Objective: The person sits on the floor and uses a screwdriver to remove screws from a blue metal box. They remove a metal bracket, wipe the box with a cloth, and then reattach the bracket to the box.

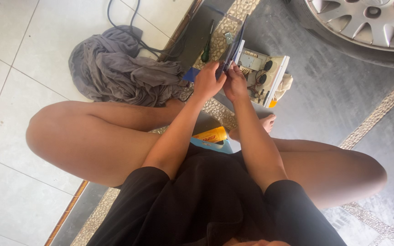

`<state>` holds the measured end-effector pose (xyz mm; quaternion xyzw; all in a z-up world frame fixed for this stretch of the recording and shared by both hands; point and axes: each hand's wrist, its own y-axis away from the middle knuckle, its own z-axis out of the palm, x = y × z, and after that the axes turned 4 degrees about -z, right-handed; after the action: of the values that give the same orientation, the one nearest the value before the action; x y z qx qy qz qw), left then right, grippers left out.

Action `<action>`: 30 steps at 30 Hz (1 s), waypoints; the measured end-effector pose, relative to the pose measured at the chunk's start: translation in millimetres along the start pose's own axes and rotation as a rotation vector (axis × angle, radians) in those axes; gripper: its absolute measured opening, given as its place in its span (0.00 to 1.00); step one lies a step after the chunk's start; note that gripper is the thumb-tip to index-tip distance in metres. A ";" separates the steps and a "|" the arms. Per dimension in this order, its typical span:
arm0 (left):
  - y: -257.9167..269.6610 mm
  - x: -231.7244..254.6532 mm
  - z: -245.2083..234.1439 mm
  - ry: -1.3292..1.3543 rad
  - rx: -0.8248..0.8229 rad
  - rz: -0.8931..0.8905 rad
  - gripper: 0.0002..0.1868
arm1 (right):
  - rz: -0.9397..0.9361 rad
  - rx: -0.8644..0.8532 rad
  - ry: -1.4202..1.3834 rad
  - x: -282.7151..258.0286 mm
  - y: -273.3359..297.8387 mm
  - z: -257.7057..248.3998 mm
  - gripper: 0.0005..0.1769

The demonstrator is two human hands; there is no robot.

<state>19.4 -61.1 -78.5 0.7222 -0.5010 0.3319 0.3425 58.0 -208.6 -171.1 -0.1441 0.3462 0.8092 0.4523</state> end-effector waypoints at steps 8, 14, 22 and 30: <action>6.6 -23.4 38.4 -0.290 -0.249 -0.080 0.15 | -0.046 -0.012 -0.068 7.3 2.8 -25.2 0.14; 18.6 -25.9 44.2 -0.112 -0.004 0.000 0.17 | -0.013 -0.137 -0.137 0.4 20.8 -28.7 0.10; 21.3 -67.3 48.6 0.210 0.075 -0.018 0.17 | 0.145 -0.064 -0.078 -1.4 34.4 -5.3 0.17; 29.6 -82.3 39.6 0.320 -0.009 -0.066 0.18 | 0.217 -0.037 0.088 -26.2 20.2 -1.7 0.17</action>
<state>-26.3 -60.9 -163.0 0.6745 -0.4177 0.4291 0.4318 55.5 -233.4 -149.3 -0.1493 0.3641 0.8527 0.3437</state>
